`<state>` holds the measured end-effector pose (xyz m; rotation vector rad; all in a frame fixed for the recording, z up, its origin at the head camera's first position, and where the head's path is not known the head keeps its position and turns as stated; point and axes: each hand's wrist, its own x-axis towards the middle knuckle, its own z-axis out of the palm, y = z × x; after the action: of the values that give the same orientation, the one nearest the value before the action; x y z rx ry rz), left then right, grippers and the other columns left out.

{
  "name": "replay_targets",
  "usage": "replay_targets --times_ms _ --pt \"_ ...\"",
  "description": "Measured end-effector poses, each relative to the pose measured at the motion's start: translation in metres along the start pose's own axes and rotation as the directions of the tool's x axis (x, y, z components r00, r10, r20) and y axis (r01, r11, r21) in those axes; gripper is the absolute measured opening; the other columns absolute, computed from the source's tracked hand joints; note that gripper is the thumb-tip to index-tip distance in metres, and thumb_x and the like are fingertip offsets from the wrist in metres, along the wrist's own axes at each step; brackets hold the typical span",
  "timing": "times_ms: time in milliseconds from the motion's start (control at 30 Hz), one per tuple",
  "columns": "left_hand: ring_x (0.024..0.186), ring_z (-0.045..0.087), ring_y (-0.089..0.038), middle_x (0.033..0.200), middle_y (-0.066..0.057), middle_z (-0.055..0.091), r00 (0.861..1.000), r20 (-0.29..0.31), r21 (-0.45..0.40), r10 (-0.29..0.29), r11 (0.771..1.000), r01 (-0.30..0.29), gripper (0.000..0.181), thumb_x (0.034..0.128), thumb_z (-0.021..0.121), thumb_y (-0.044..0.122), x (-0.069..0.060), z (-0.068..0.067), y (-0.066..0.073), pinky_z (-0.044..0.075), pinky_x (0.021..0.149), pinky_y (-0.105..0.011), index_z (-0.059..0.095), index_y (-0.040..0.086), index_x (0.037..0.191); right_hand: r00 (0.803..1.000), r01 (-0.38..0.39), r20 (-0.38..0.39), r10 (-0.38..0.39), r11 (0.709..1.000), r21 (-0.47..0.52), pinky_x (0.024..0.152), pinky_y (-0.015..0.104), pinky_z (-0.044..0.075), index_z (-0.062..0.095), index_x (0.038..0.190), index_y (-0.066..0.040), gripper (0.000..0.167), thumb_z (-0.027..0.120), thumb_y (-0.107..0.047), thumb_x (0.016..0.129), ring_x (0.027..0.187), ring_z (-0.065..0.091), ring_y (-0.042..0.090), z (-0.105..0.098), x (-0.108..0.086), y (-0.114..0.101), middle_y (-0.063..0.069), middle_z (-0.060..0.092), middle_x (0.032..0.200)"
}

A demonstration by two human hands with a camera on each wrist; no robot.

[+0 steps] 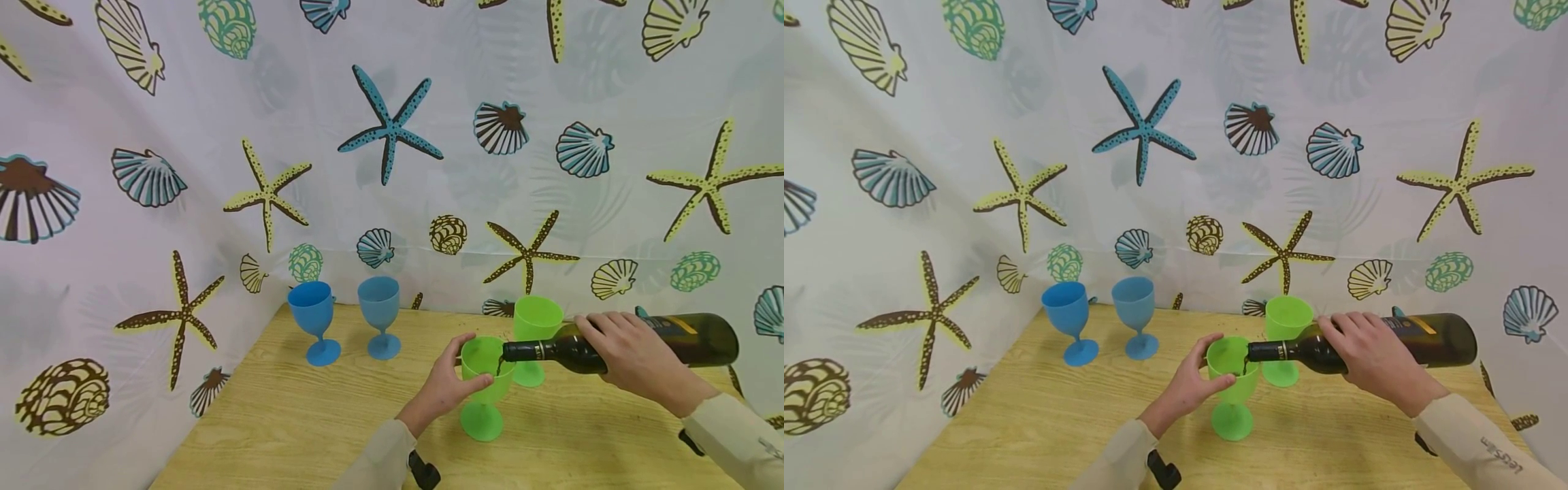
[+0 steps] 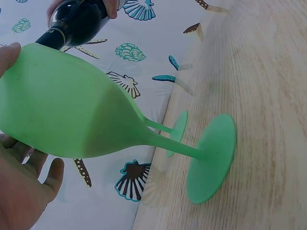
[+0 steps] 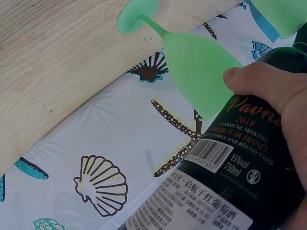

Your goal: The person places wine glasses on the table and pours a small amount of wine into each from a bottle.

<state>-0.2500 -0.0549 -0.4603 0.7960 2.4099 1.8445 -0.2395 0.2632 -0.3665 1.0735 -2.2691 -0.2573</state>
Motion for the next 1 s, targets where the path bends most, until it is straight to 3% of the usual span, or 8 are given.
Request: replay_targets --times_ms 1000 --pt "0.126 0.042 -0.026 0.140 -0.006 0.042 1.000 0.000 -0.013 -0.016 1.000 0.016 0.072 0.0892 0.068 0.028 -0.0005 -0.0001 0.0020 0.037 0.102 -0.036 0.029 0.011 0.147 1.000 0.007 0.008 -0.007 1.000 -0.005 0.075 0.052 0.050 0.050 0.123 0.003 0.098 0.095 -0.025 0.041 0.089 0.058 0.037 -0.0025 0.0020 -0.0003 0.021 0.058 0.104"
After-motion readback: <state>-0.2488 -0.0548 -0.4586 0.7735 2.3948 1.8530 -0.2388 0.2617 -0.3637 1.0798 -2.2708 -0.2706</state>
